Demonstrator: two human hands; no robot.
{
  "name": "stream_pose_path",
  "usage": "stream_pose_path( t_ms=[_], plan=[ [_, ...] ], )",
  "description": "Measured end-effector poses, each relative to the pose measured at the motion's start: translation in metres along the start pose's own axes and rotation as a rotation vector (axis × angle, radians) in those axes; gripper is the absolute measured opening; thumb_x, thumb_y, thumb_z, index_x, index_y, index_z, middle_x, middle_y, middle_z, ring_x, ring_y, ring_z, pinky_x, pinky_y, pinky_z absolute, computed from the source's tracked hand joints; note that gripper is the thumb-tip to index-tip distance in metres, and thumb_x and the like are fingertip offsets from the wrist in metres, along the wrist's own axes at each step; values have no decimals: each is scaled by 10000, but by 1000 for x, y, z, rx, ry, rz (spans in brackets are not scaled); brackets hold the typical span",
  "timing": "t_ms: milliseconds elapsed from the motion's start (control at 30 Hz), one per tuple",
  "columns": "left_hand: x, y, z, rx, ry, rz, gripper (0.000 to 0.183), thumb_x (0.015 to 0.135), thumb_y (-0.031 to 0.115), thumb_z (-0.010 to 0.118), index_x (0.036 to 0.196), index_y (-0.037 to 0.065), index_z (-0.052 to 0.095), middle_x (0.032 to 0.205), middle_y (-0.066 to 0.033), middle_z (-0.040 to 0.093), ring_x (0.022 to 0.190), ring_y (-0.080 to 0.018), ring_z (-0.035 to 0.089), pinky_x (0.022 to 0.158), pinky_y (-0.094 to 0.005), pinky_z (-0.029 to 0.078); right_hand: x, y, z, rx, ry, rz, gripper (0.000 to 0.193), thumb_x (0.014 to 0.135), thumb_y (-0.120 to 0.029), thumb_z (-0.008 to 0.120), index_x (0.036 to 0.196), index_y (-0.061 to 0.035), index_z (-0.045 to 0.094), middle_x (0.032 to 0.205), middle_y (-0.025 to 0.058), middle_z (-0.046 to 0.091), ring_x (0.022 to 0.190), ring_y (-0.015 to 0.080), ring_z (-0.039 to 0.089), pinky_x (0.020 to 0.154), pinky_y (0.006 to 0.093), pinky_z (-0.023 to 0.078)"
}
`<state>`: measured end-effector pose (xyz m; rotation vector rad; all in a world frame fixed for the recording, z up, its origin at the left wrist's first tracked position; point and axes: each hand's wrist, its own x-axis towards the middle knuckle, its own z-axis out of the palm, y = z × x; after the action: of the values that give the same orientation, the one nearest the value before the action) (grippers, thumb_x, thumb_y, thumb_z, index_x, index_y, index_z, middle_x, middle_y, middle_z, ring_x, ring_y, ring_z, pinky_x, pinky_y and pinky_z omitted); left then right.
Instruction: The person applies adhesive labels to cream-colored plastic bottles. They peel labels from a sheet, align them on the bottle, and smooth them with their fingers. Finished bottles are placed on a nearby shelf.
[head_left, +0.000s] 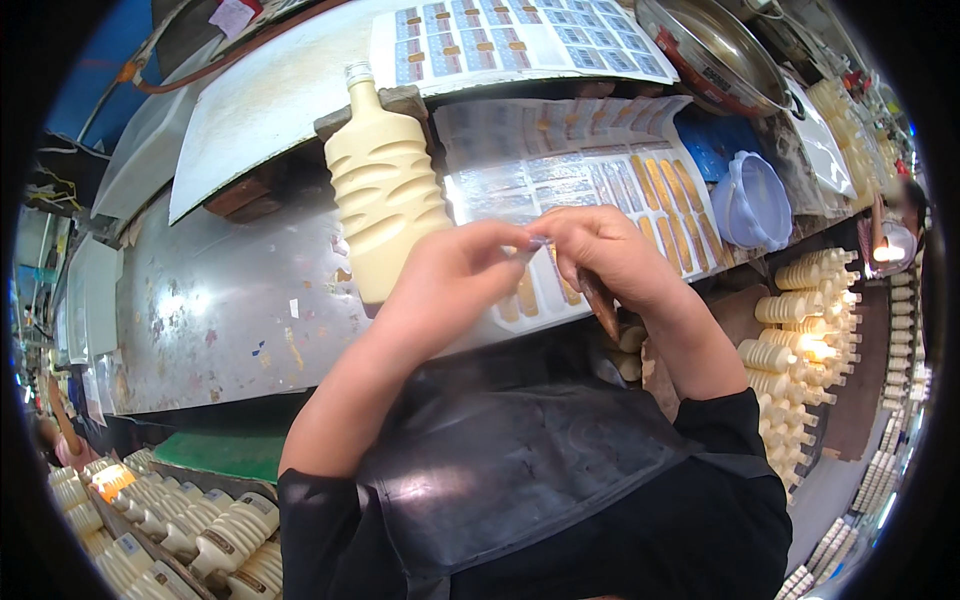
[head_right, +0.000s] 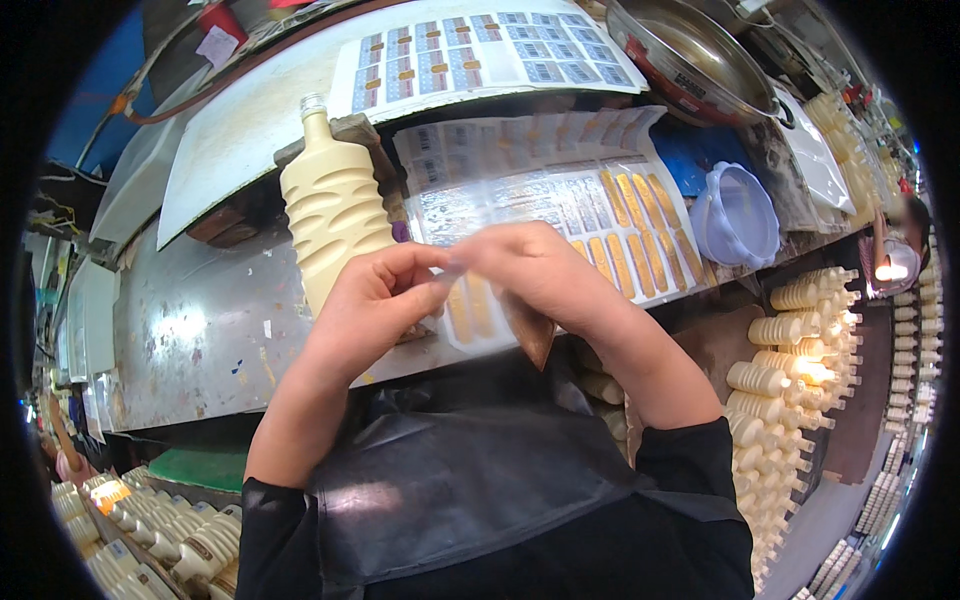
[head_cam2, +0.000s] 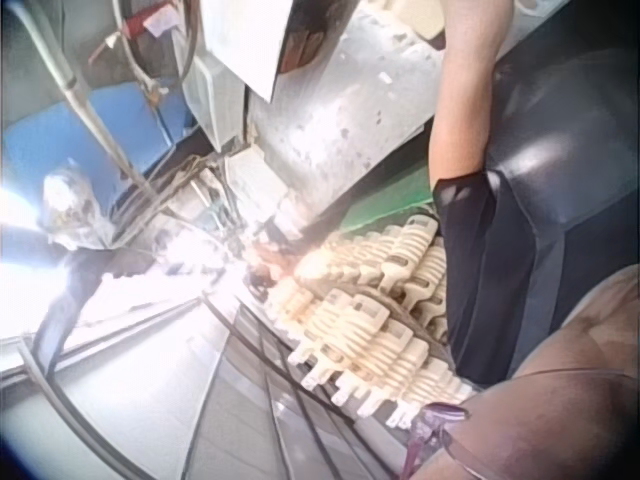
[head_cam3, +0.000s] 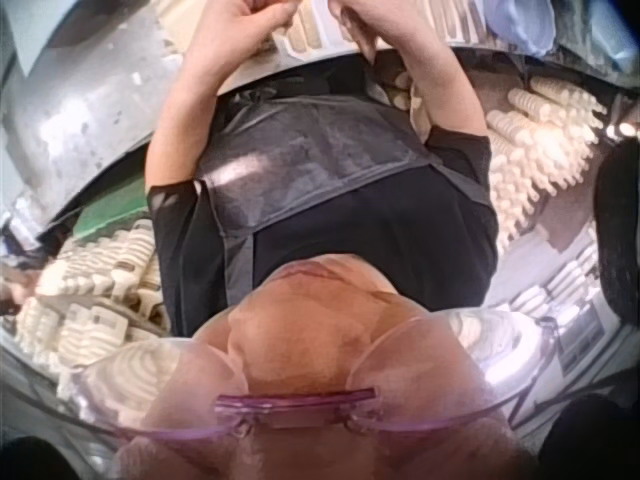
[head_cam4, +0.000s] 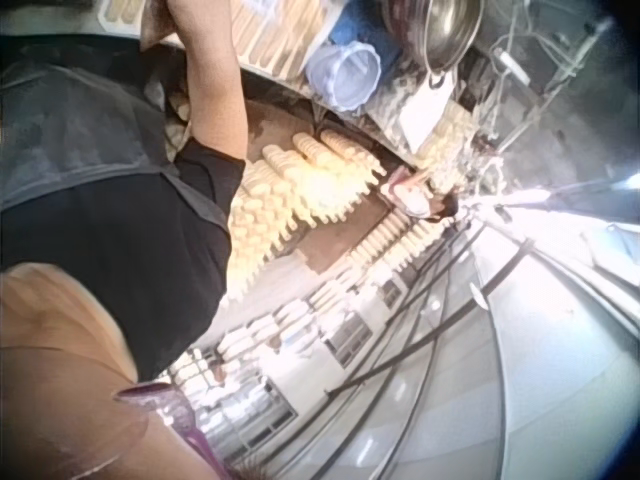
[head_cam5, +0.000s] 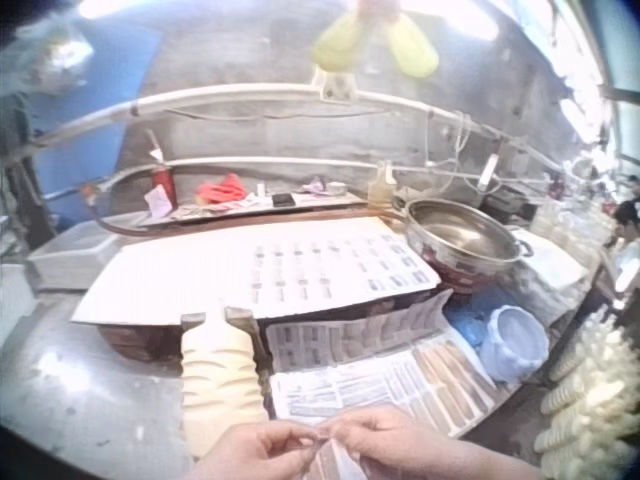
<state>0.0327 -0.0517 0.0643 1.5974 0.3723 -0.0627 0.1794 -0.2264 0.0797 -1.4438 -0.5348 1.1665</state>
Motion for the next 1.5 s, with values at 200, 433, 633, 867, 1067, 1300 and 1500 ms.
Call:
stream_pose_path(
  t_ms=[200,433,633,867,1067,1300,1500],
  plan=[
    [-21,16,-27,53,-12,67,337,926,13,676,1261,14,644,778,42,592,672,-21,524,588,-215,428,34,-20,16,-102,-59,179,263,900,-243,805,964,3,735,683,-17,614,467,21,485,395,182,335],
    [-32,31,-75,-47,-2,36,318,912,35,644,1229,43,675,741,-19,669,688,-80,629,629,-270,504,75,-37,39,-71,-172,131,228,857,-194,840,888,-1,723,714,23,668,488,39,509,421,188,353],
    [-17,28,-118,-98,105,169,336,927,12,657,1263,2,654,817,35,628,733,-20,556,649,-187,431,110,-53,58,-48,-131,-55,261,864,-248,824,849,-17,703,687,26,657,444,62,542,383,199,376],
    [19,7,-135,-190,462,214,277,939,87,697,1206,16,672,852,27,673,754,-26,570,678,-179,421,138,-42,69,-14,108,-250,201,884,-211,795,866,-45,682,785,-5,675,692,39,586,632,202,467],
    [28,-15,-127,-237,665,243,210,950,119,711,1124,6,683,880,24,665,797,-31,570,737,-200,460,148,-30,61,-36,232,-265,182,882,-182,782,852,-44,668,766,-29,662,669,16,557,598,180,428],
    [40,-24,-111,-287,735,254,224,944,96,748,1142,12,685,946,20,633,866,-56,560,810,-217,471,150,-30,53,-75,204,-275,123,933,-110,731,871,-35,657,687,-9,637,500,12,473,452,173,349],
    [40,-26,-105,-392,759,295,277,890,113,791,1118,8,674,984,2,641,860,-53,562,797,-222,494,153,-31,53,-77,226,-280,143,921,-123,753,864,-39,653,679,-10,637,497,7,482,434,162,345]
  ],
)
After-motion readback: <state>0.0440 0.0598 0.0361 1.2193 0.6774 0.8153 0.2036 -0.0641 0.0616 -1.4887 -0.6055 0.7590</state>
